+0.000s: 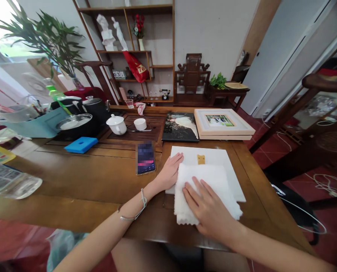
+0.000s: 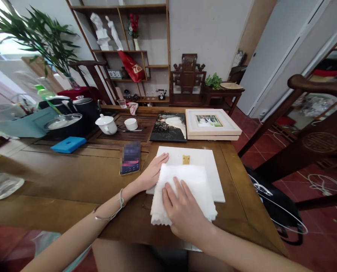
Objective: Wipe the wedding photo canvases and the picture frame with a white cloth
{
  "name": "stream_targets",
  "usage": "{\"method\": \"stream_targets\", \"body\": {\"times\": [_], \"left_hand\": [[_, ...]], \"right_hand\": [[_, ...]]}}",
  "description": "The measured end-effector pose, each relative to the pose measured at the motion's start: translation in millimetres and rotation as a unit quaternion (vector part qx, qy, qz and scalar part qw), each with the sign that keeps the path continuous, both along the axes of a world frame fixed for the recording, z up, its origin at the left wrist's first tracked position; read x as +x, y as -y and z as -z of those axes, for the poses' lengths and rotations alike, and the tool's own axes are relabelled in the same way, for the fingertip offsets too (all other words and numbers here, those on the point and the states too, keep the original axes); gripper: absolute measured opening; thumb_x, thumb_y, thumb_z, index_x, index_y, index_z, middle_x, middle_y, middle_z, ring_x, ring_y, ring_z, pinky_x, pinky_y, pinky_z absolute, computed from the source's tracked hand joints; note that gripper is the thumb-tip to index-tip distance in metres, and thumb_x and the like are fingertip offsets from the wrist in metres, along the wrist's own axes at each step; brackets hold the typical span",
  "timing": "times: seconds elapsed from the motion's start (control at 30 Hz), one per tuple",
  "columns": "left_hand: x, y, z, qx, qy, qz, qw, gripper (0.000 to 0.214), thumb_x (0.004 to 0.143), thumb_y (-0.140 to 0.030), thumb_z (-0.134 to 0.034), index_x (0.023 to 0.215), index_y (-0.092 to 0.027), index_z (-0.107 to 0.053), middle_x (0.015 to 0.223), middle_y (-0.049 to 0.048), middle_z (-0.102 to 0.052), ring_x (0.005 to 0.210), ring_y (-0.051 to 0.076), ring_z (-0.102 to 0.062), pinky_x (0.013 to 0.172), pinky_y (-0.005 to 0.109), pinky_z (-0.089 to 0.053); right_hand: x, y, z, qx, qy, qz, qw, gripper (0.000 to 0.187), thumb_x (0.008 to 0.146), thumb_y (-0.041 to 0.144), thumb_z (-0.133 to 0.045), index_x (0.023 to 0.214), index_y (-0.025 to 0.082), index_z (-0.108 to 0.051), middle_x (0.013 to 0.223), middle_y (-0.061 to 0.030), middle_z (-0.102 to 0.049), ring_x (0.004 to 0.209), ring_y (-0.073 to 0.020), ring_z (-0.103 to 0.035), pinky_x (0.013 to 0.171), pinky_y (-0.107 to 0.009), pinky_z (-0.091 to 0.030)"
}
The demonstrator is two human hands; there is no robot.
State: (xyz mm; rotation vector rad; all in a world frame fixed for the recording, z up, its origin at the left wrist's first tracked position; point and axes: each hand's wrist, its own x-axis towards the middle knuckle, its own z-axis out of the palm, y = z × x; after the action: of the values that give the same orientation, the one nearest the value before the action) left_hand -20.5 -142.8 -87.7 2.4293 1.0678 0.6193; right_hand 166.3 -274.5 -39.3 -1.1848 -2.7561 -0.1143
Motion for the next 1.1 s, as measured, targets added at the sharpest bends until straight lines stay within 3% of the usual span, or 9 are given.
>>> {"method": "stream_targets", "body": {"times": [0.17, 0.27, 0.37, 0.43, 0.6, 0.7, 0.83, 0.97, 1.1], "left_hand": [[-2, -5, -1.9, -0.025, 0.037, -0.006, 0.999, 0.047, 0.100, -0.028, -0.029, 0.143, -0.019, -0.045, 0.154, 0.0108, -0.040, 0.146, 0.022, -0.031, 0.121, 0.050, -0.025], [-4, -8, -1.5, -0.028, 0.060, -0.001, 0.998, 0.046, 0.100, -0.027, -0.029, 0.141, -0.018, -0.047, 0.153, 0.0112, -0.043, 0.146, 0.021, -0.033, 0.121, 0.047, -0.026], [-6, -10, 0.6, -0.032, 0.076, -0.002, 0.997, 0.046, 0.101, -0.029, -0.028, 0.142, -0.019, -0.046, 0.152, 0.0107, -0.044, 0.145, 0.021, -0.034, 0.121, 0.045, -0.026], [-7, -10, 2.3, -0.032, 0.078, -0.002, 0.996, 0.046, 0.101, -0.029, -0.028, 0.142, -0.018, -0.046, 0.151, 0.0114, -0.045, 0.145, 0.022, -0.034, 0.121, 0.046, -0.025], [-7, -6, 2.4, -0.008, 0.050, 0.015, 0.999, 0.047, 0.098, -0.022, -0.033, 0.143, -0.015, -0.043, 0.154, 0.0154, -0.040, 0.147, 0.025, -0.031, 0.121, 0.052, -0.023], [-4, -2, -2.2, -0.005, 0.024, 0.009, 1.000, 0.045, 0.100, -0.024, -0.034, 0.143, -0.014, -0.043, 0.155, 0.0156, -0.038, 0.147, 0.026, -0.030, 0.121, 0.053, -0.023], [0, 0, -9.0, 0.000, 0.013, 0.001, 1.000, 0.043, 0.100, -0.026, -0.037, 0.140, -0.013, -0.045, 0.153, 0.0174, -0.040, 0.145, 0.029, -0.033, 0.119, 0.055, -0.025], [1, 0, -11.1, 0.028, 0.036, 0.011, 0.999, 0.034, 0.099, -0.023, -0.040, 0.128, -0.017, -0.055, 0.143, 0.0159, -0.051, 0.137, 0.030, -0.043, 0.116, 0.054, -0.032], [0, 0, -10.3, 0.035, 0.047, -0.004, 0.998, 0.028, 0.098, -0.025, -0.043, 0.117, -0.015, -0.060, 0.128, 0.0165, -0.060, 0.121, 0.030, -0.056, 0.108, 0.052, -0.043]], "right_hand": [[2, -41, -5.6, 0.005, 0.025, 0.074, 0.997, 0.071, 0.069, 0.014, -0.059, 0.139, 0.003, -0.051, 0.144, -0.0206, -0.050, 0.136, -0.0432, -0.038, 0.110, -0.055, -0.035], [-15, -53, -5.5, 0.032, 0.049, 0.127, 0.990, 0.065, 0.073, 0.012, -0.058, 0.136, 0.001, -0.053, 0.141, -0.0239, -0.053, 0.132, -0.0461, -0.043, 0.106, -0.057, -0.038], [-43, -35, -2.0, 0.068, 0.080, 0.141, 0.984, 0.058, 0.077, 0.012, -0.056, 0.133, -0.004, -0.054, 0.136, -0.0311, -0.054, 0.124, -0.0495, -0.049, 0.099, -0.062, -0.042], [-54, -15, 0.1, 0.080, 0.089, 0.112, 0.987, 0.059, 0.077, 0.014, -0.057, 0.133, -0.007, -0.053, 0.134, -0.0344, -0.053, 0.121, -0.0511, -0.051, 0.095, -0.065, -0.044], [-31, 9, -7.1, 0.007, 0.047, 0.030, 0.998, 0.067, 0.074, 0.018, -0.059, 0.137, -0.004, -0.050, 0.141, -0.0279, -0.050, 0.130, -0.0472, -0.044, 0.103, -0.060, -0.041], [2, -16, -14.1, -0.059, 0.010, 0.059, 0.996, 0.070, 0.070, 0.009, -0.052, 0.140, 0.003, -0.049, 0.145, -0.0192, -0.049, 0.138, -0.0385, -0.038, 0.110, -0.056, -0.035], [25, -72, -18.9, -0.088, -0.056, 0.127, 0.986, 0.071, 0.068, 0.006, -0.050, 0.139, 0.007, -0.051, 0.145, -0.0159, -0.051, 0.140, -0.0316, -0.037, 0.115, -0.050, -0.028], [9, -120, -26.4, -0.090, -0.099, 0.147, 0.980, 0.049, 0.075, 0.008, -0.046, 0.120, 0.011, -0.064, 0.129, -0.0154, -0.065, 0.127, -0.0304, -0.052, 0.102, -0.041, -0.041], [-24, -144, -34.5, -0.098, -0.104, 0.126, 0.982, 0.031, 0.080, 0.013, -0.048, 0.102, 0.017, -0.068, 0.112, -0.0112, -0.071, 0.103, -0.0271, -0.064, 0.086, -0.034, -0.046]]}}
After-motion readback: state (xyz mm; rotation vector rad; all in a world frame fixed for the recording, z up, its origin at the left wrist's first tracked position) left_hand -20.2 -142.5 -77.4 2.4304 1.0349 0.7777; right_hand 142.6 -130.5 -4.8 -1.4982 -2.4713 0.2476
